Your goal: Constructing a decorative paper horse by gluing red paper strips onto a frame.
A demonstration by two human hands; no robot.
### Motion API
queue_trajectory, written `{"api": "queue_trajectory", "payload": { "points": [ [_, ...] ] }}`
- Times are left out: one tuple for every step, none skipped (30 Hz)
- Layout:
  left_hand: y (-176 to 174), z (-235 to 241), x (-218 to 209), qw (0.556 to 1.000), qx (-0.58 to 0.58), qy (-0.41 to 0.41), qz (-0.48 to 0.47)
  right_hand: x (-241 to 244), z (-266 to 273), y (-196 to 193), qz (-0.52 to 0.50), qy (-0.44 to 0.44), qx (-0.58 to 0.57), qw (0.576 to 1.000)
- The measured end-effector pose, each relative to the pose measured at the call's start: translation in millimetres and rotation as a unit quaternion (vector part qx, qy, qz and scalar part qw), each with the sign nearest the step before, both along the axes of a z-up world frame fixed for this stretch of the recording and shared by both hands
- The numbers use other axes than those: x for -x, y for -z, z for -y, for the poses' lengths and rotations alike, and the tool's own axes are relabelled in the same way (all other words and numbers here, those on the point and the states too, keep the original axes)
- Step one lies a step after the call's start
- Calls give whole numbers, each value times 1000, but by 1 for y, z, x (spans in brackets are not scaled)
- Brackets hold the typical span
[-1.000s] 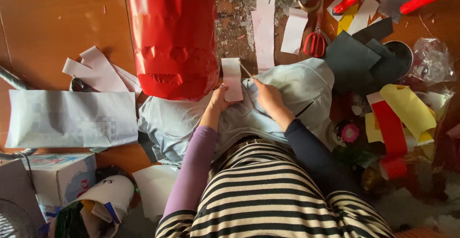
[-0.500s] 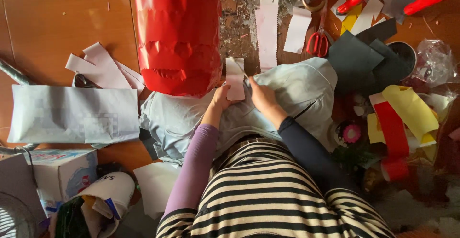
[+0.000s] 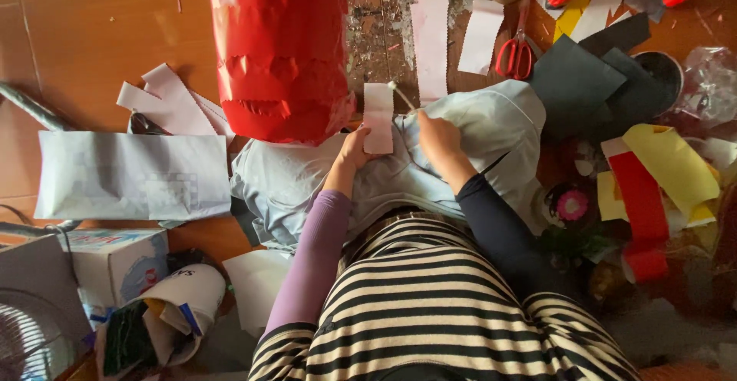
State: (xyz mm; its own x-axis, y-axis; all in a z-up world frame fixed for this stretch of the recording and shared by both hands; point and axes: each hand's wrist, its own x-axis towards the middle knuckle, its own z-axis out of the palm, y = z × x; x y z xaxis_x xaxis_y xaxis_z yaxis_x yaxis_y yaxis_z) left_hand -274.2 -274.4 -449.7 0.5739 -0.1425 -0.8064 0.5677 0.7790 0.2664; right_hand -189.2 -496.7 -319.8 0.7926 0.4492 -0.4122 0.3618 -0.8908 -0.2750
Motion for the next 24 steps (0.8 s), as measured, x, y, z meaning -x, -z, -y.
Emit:
{"api": "queue_trajectory", "payload": {
  "points": [
    [-8, -1, 1, 1000, -4, 10, -3, -1, 3, -8, 0, 2, -19, 1000],
    [-11, -1, -1, 1000, -8, 10, -2, -3, 9, -22, 1, 2, -23, 1000],
    [-15, -1, -5, 999, 13, 16, 32, -5, 16, -36, 40, 26, -43, 998],
    [-18, -1, -7, 997, 36, 23, 65, -6, 22, -51, 78, 51, -61, 994],
    [-31, 0, -15, 997, 34, 22, 63, -1, 30, -70, 76, 51, -63, 994],
    [-42, 3, -21, 993, 51, 3, 109, 7, 40, -89, 109, 50, -182, 976],
    [-53, 6, -26, 986, 69, -17, 154, 15, 49, -107, 141, 49, -297, 943],
    [-73, 10, -33, 986, 69, -16, 154, 23, 56, -116, 140, 49, -297, 943],
    [-94, 15, -42, 981, 67, -45, 179, 31, 62, -124, 140, 53, -322, 935],
    [-115, 19, -54, 974, 64, -72, 206, 36, 68, -133, 142, 58, -347, 925],
    [-115, 25, -60, 974, 63, -70, 207, 42, 74, -124, 144, 59, -347, 925],
    [-117, 29, -68, 964, 91, -84, 236, 48, 78, -116, 125, 62, -335, 932],
    [-118, 33, -75, 952, 118, -98, 265, 54, 83, -107, 106, 64, -322, 939],
    [-113, 36, -80, 952, 118, -95, 267, 56, 82, -105, 109, 65, -323, 938],
    [-107, 38, -85, 944, 141, -96, 281, 59, 80, -103, 48, 96, -342, 934],
    [-101, 40, -87, 937, 163, -99, 293, 64, 79, -101, -15, 126, -359, 925],
    [-102, 43, -89, 937, 163, -97, 294, 63, 79, -104, -14, 127, -360, 924],
    [-102, 45, -90, 939, 167, -96, 286, 63, 79, -106, -19, 138, -372, 918],
    [-103, 47, -91, 941, 171, -95, 277, 62, 78, -109, -24, 149, -383, 911],
    [-113, 49, -93, 941, 170, -93, 278, 61, 81, -102, -23, 149, -385, 911],
    [-124, 51, -94, 939, 179, -93, 279, 60, 85, -96, -15, 143, -369, 918],
    [-135, 52, -96, 936, 188, -92, 281, 57, 87, -91, -7, 136, -354, 925],
    [-141, 52, -96, 936, 187, -91, 283, 52, 93, -87, -5, 136, -356, 925],
    [-148, 52, -98, 933, 189, -87, 295, 46, 100, -84, 59, 118, -337, 932]
  ]
}}
